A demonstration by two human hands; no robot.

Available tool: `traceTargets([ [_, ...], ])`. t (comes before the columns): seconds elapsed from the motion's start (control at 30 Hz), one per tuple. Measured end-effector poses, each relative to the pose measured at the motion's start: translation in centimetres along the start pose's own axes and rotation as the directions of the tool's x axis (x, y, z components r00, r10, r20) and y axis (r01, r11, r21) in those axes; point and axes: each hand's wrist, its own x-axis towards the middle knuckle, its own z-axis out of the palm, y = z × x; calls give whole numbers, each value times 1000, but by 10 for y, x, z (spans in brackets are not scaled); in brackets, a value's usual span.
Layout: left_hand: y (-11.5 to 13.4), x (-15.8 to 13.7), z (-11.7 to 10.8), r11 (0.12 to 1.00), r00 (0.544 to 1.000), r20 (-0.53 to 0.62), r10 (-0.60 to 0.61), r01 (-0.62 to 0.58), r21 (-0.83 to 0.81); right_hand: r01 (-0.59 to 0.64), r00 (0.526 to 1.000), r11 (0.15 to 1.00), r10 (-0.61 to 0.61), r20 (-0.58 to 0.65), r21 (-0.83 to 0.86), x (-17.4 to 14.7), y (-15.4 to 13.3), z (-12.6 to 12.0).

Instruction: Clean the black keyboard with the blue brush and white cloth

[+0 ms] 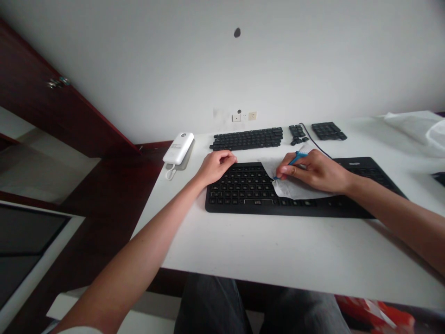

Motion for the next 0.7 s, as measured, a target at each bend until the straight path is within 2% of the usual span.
traceTargets([
  [0.13,1,0,0,1000,1000,-5,2,-2,-5,-7,999,1000,6,-34,-30,0,0,0],
  [0.27,0,0,0,1000,1000,-8,4,-4,-13,7,999,1000,-7,38,2,0,0,0],
  [0.43,0,0,0,1000,1000,-7,-1,1,-13,1,1000,1000,-1,-3,-2,0,1,1],
  [0.57,1,0,0,1000,1000,-6,-6,6,3,26,998,1000,-26,53,1,-1,2,1],
  [0.7,1,0,0,1000,1000,-6,-9,9,7,-7,1000,1000,7,-7,-11,-1,5,4],
])
